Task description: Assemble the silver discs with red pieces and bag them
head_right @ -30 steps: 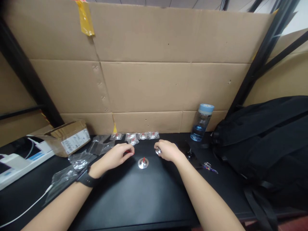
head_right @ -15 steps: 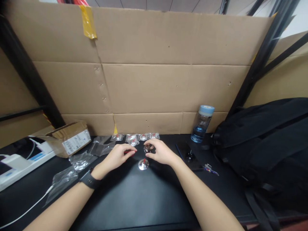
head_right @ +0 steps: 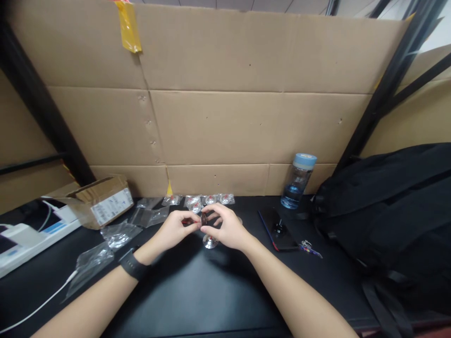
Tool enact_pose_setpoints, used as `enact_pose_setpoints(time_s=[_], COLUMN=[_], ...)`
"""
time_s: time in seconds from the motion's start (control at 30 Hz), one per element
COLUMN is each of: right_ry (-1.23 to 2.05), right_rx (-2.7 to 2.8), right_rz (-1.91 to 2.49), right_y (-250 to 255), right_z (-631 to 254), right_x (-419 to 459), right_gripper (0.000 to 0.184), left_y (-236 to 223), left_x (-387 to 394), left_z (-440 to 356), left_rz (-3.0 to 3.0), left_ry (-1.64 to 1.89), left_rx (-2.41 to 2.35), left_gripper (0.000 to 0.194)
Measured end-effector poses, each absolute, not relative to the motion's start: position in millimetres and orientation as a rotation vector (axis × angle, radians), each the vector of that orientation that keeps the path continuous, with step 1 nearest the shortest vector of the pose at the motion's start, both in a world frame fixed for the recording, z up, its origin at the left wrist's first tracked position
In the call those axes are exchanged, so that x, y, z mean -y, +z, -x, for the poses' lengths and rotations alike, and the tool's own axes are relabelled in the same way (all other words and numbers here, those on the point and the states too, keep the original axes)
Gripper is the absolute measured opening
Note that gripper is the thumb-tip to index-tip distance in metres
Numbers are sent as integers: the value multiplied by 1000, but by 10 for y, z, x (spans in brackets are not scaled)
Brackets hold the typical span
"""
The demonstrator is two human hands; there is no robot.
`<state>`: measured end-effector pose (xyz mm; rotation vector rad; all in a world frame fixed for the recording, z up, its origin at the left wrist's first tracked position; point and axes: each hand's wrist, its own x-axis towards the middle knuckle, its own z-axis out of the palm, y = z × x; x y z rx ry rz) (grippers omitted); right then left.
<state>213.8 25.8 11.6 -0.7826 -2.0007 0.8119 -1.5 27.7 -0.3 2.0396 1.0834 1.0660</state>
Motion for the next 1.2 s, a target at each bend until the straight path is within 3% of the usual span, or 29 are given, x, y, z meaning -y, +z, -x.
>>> enact_pose_setpoints(time_s=[0.4,0.6,1.2], right_ry=[848,892,866], right_rx=[1960,1913,1891], right_rz=[732,706,708], right_y=[71,48,63], right_z=[-2070,-2053,-2026], right_x=[-224,-218,-197], right_gripper=[43,41,41], left_y=[0,-17,-77], left_x=[-259,-289,-317], left_z=[-19,-14,-31], left_rz=[-1942,-1780,-1776], left_ry=[1199,1245,1254], left_rx=[-1095,-1043,-968], left_gripper=[3,14,20])
